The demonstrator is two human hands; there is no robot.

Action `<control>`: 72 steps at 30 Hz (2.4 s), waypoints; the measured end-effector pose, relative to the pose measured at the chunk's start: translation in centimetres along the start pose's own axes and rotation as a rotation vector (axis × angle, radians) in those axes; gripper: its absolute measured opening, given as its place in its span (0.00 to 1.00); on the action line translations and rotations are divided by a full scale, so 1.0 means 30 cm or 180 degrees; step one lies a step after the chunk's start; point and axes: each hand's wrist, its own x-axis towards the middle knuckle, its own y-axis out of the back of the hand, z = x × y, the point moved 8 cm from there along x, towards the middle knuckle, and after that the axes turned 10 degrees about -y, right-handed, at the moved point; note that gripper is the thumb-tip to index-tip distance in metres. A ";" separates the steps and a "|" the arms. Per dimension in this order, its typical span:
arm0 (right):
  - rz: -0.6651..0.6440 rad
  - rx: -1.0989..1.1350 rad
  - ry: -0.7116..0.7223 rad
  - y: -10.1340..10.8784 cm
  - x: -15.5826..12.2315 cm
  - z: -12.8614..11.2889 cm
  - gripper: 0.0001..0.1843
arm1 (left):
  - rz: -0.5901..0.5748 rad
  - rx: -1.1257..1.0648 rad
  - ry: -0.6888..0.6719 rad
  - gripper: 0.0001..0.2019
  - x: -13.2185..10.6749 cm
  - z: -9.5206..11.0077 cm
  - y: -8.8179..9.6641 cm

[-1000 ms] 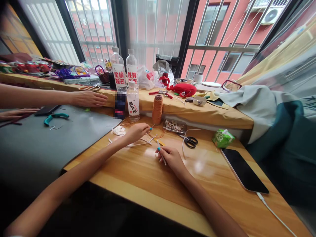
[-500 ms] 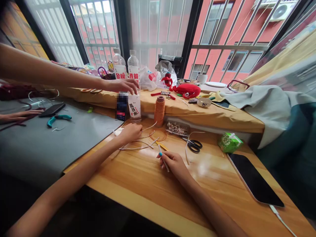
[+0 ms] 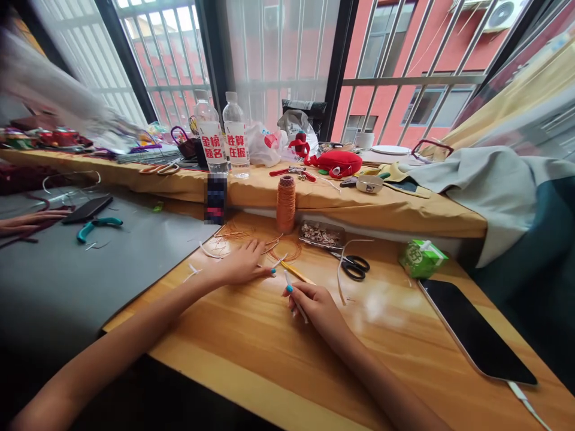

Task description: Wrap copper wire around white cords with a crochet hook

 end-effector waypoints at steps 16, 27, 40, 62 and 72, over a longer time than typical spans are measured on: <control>0.0124 -0.0087 -0.0099 -0.001 -0.012 -0.018 0.20 | -0.1135 -0.0550 0.0050 0.12 -0.030 -0.117 0.013; 0.0148 -0.0175 -0.0062 -0.001 -0.016 -0.018 0.20 | -0.1668 -0.0769 -0.0087 0.21 -0.077 -0.099 0.042; 0.0118 -0.0339 0.0021 -0.010 -0.016 -0.025 0.19 | -0.1460 -0.0961 -0.0243 0.10 -0.079 -0.098 0.090; 0.0068 -0.0424 0.0173 -0.018 -0.020 -0.034 0.17 | -0.0890 -0.0037 -0.0312 0.12 0.084 -0.047 0.100; 0.0034 -0.0539 0.0453 -0.024 -0.029 -0.045 0.15 | -0.0198 -0.0002 -0.0566 0.13 0.300 0.005 0.025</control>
